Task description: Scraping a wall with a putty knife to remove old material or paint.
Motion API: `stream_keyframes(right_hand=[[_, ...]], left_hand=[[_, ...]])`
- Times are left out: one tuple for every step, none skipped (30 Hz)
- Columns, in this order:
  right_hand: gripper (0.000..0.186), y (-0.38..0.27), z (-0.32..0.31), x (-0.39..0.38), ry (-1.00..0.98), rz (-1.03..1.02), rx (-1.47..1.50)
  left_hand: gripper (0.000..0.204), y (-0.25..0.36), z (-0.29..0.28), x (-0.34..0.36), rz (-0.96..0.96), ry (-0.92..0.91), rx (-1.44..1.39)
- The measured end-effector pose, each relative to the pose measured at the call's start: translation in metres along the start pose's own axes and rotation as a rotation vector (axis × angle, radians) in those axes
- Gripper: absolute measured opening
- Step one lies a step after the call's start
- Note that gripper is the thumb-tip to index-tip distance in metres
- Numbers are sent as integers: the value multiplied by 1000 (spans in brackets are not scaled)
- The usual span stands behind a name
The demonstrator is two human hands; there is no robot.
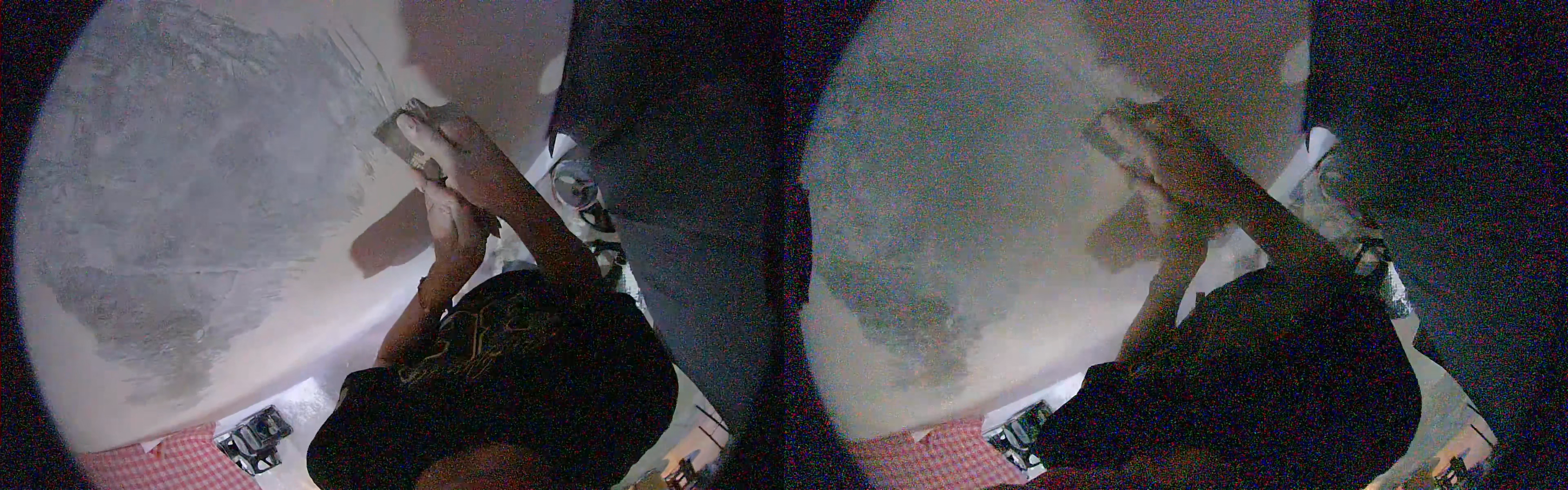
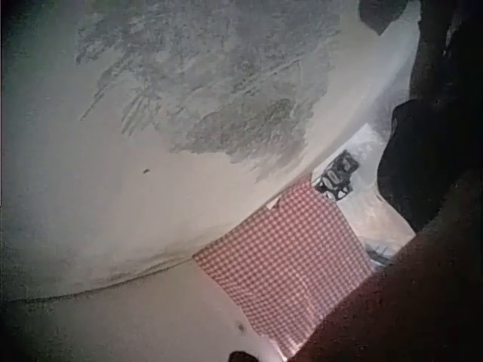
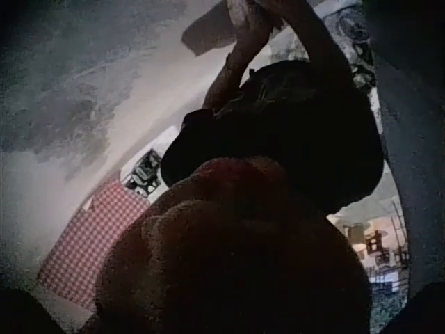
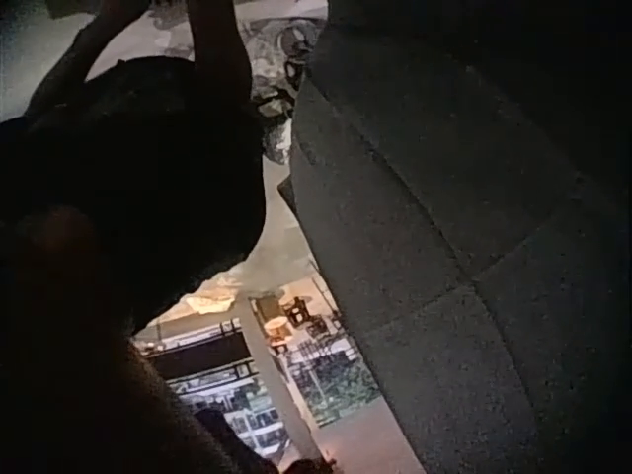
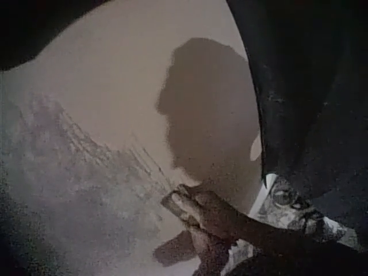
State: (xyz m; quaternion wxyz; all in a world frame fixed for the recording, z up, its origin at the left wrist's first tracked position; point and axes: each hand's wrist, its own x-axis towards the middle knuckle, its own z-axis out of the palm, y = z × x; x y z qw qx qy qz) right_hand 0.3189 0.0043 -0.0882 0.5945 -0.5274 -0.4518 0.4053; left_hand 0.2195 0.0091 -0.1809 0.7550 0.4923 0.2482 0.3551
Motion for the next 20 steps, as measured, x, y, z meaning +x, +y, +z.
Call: stream_keyframes(right_hand=[[39, -1, -1, 1, 1, -1, -2], [39, -1, 0, 1, 97, -81, -26], [39, -2, 1, 1, 192, -160, -48], [39, -2, 2, 0, 193, -159, -47], [39, -3, 1, 0, 114, -63, 37], [40, -3, -1, 0, 37, 34, 120], [40, -3, -4, -1, 42, 36, 120], [39, -3, -7, 0, -28, 130, 37], [38, -3, -10, 1, -99, 222, -46], [38, -3, -10, 3, -102, 224, -47], [38, -2, -9, 6, -11, 66, 2], [38, -1, -7, 8, 82, -89, 55], [38, 0, -6, 8, 80, -88, 60], [38, 0, -5, 9, 104, -170, -73], [37, -1, -8, 10, 133, -251, -210], [37, -1, -10, 8, 137, -252, -210], [37, -1, -8, 2, 67, -95, -97], [37, -3, -8, -1, -6, 55, 12], [37, -3, -7, 5, -12, 62, 14], [38, -3, -8, 7, 45, -71, -39]], left_hand=[[66, 1, 4, 7, 224, -6, 223], [68, 1, 8, 6, 330, -9, 336], [71, 2, 11, 5, 437, -1, 448], [72, 2, 18, 2, 361, 68, 460], [73, 5, 22, 1, 287, 129, 474], [73, 9, 23, 0, 288, 120, 476], [69, 13, 21, -2, 120, 99, 229], [67, 16, 19, -1, 36, 83, 104], [66, 19, 18, 0, -48, 77, -19], [62, 24, 13, 2, 233, 39, 584], [60, 26, 12, 1, 357, 2, 894], [58, 27, 11, 1, 504, 2, 1195], [56, 27, 12, 1, 317, 73, 960], [55, 27, 14, 5, 144, 134, 721], [53, 26, 18, 9, -26, 186, 475], [53, 24, 21, 11, -202, 237, 227], [53, 23, 23, 8, -285, 257, 100], [53, 22, 25, 5, -367, 289, -27], [53, 22, 24, 5, -23, 209, 181], [53, 21, 23, 2, -26, 220, 178]])
